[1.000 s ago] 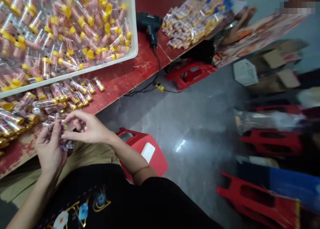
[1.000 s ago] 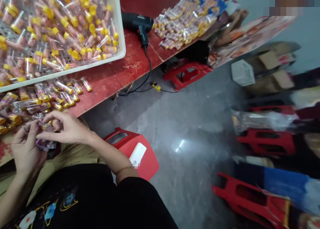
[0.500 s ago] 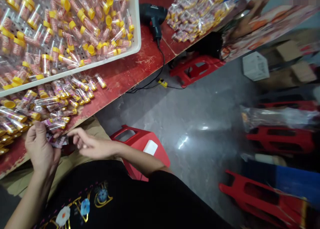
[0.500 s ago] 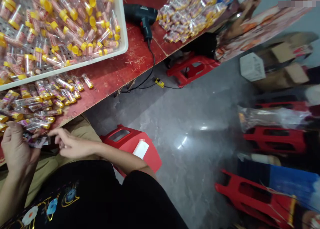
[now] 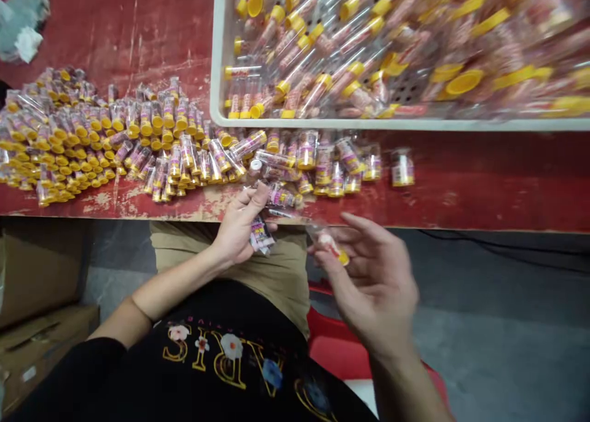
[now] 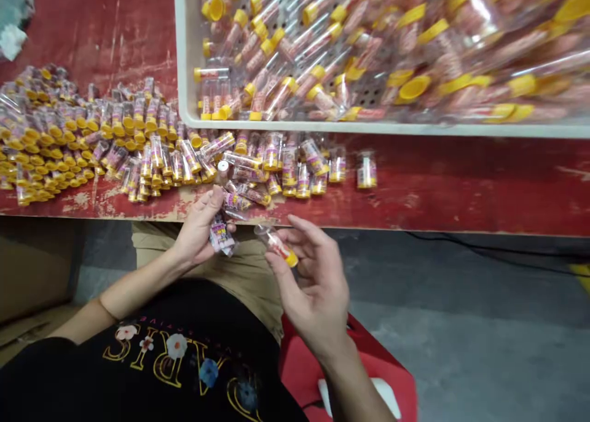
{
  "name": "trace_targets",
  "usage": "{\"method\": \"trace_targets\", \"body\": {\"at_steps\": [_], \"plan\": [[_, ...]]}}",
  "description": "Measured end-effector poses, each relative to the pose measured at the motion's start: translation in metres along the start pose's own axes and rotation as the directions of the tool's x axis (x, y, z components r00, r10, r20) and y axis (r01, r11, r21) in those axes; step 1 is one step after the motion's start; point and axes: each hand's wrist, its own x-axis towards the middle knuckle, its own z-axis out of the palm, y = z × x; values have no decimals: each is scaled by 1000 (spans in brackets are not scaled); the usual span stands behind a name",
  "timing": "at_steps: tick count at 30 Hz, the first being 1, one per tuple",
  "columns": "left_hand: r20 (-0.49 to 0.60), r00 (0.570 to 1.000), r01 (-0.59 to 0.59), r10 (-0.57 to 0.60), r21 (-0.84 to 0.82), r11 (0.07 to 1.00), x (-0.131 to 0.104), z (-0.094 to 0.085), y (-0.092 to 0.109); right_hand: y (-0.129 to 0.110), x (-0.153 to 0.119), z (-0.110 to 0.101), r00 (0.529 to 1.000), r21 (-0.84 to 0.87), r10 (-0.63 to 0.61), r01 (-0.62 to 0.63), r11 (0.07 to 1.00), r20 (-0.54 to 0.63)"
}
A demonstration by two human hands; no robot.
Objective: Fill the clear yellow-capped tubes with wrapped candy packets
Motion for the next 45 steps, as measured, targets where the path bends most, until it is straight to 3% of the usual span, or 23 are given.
{"method": "trace_targets", "body": {"at_steps": [3,5,11,15,17,20,24,29,34,39,45], "plan": [[20,1000,20,-20,22,1000,-2,-3,0,-12,14,0,955,-91,-289,284,955,-58],[45,999,27,-28,29,999,-1,-4,0,-13,19,0,922,-118,-387,382,917,-27],[148,988,32,-42,74,997,-2,-2,0,-14,25,-3,900,-157,-434,436,886,49],[188,982,-2,-17,101,995,-3,3,-1,-18,24,-6,862,-247,-506,484,839,-28],[185,983,-7,-12,100,995,-5,5,0,-20,23,-8,871,-254,-491,474,843,-4],[154,988,-29,17,70,997,-6,6,0,-20,18,-9,886,-241,-443,464,853,136],[204,978,-50,33,81,995,-8,8,-3,-14,15,-4,890,-175,-454,452,875,33],[239,969,-92,55,145,985,-13,9,-6,-17,18,3,914,-97,-387,399,912,118],[296,955,-81,23,186,979,-18,9,-8,-15,18,10,908,-93,-391,381,920,-151],[294,954,-106,53,167,980,-20,8,-6,-16,14,9,914,-125,-397,385,914,-86],[296,955,-62,-1,204,977,-28,13,-6,-23,11,14,889,-177,-375,338,924,-262]]}}
